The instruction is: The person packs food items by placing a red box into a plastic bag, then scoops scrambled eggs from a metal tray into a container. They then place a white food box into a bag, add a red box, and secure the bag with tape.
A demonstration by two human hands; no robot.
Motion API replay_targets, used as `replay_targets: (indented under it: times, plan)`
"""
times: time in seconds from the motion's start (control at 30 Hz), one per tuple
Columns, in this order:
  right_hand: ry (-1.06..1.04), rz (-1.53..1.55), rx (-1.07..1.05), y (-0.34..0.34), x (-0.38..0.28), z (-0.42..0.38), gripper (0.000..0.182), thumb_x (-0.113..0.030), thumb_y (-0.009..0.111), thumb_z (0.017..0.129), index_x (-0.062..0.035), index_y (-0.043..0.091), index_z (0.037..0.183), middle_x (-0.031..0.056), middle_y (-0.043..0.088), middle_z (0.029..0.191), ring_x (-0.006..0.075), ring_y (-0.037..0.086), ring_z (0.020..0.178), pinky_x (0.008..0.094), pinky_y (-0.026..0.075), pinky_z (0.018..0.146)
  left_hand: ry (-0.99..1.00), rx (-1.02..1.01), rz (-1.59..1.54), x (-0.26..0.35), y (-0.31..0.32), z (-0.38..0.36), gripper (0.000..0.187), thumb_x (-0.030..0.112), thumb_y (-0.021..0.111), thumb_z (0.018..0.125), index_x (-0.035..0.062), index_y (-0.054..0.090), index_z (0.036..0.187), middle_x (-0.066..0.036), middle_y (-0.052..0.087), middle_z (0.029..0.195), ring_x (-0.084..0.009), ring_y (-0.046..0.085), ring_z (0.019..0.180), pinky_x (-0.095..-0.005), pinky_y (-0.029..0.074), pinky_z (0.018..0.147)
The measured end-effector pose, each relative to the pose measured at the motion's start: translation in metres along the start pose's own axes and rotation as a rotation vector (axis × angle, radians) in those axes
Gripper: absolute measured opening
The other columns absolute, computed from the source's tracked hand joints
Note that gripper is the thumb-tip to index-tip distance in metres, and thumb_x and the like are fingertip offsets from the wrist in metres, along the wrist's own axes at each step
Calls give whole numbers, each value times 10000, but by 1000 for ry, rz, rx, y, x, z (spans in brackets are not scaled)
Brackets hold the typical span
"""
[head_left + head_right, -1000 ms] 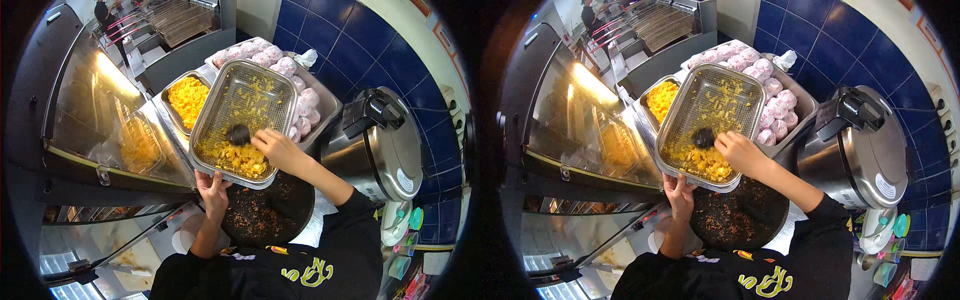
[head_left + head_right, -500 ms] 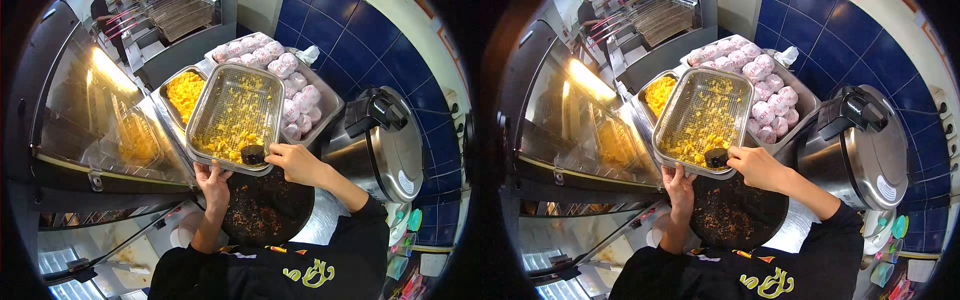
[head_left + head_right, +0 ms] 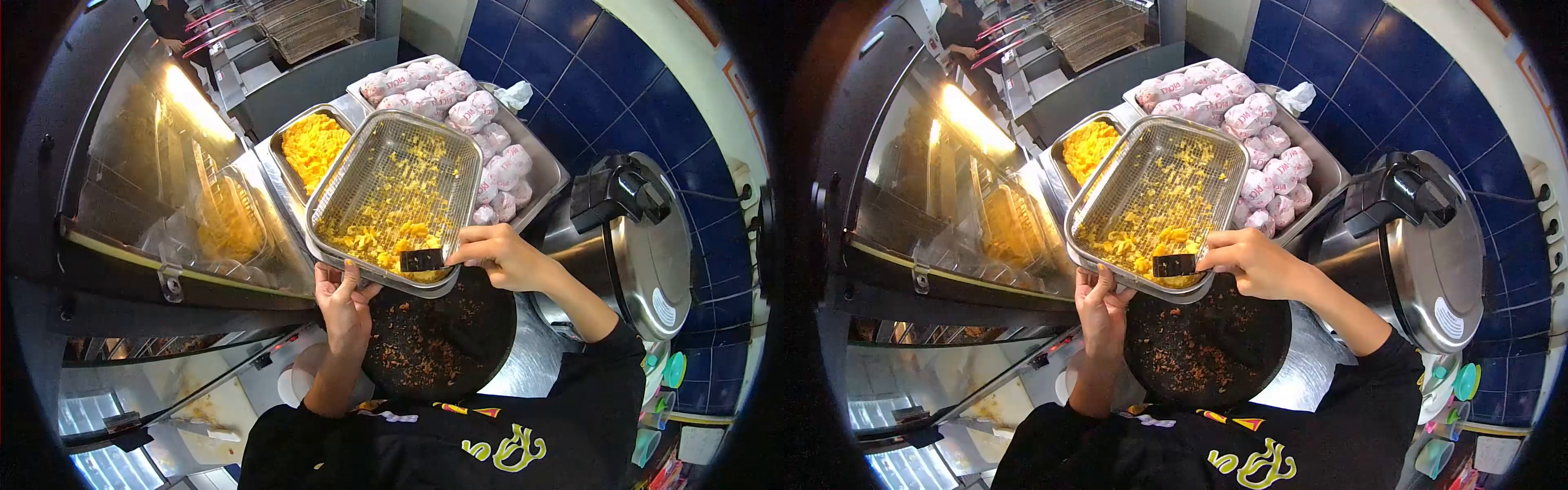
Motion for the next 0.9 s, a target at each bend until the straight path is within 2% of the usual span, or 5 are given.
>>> replay_targets:
  times: [0.3, 0.4, 0.5, 0.67, 0.9]
  plan:
    - [112, 150, -16, -2, 9, -6, 274, 124, 522, 658, 8, 629, 883, 103, 564, 736, 216, 568, 661, 244, 423, 567, -161, -45, -46, 8, 3, -17, 225, 55, 537, 851, 24, 410, 1034, -106, 542, 982, -203, 602, 857, -387, 582, 629]
    - [492, 644, -58, 14, 32, -19, 164, 45, 530, 781, 43, 628, 912, -6, 527, 686, 73, 474, 576, 219, 385, 495, -183, -40, -36, 7, 3, -25, 242, 43, 534, 848, 20, 405, 1051, -114, 527, 1020, -201, 594, 880, -376, 587, 618]
    - [762, 798, -83, 27, 47, -33, 162, 15, 523, 813, 35, 632, 931, -20, 495, 618, 61, 451, 523, 189, 358, 461, -189, -59, -12, 7, 3, -33, 281, 38, 537, 844, 18, 399, 1088, -118, 511, 1054, -200, 591, 898, -362, 591, 619]
    - [845, 909, -45, 30, 55, -35, 170, -3, 516, 826, 36, 626, 950, 9, 541, 619, 44, 433, 472, 156, 304, 413, -233, -96, 52, 8, -4, -44, 354, 55, 554, 837, 28, 374, 1140, -113, 510, 1056, -200, 588, 917, -334, 593, 617]
    - [731, 1027, 126, 1, 55, 0, 191, -46, 572, 800, 56, 610, 957, 42, 566, 674, 48, 440, 480, 155, 307, 416, -304, -104, 98, 1, -17, -65, 433, 55, 553, 837, 48, 346, 1217, -91, 496, 1090, -139, 571, 906, -238, 570, 592]
Point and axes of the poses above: each hand's wrist, its own z-axis towards the middle knuckle, its own y-axis out of the palm, x = y × z, the point moved 8 cm from there along z, towards the middle knuckle
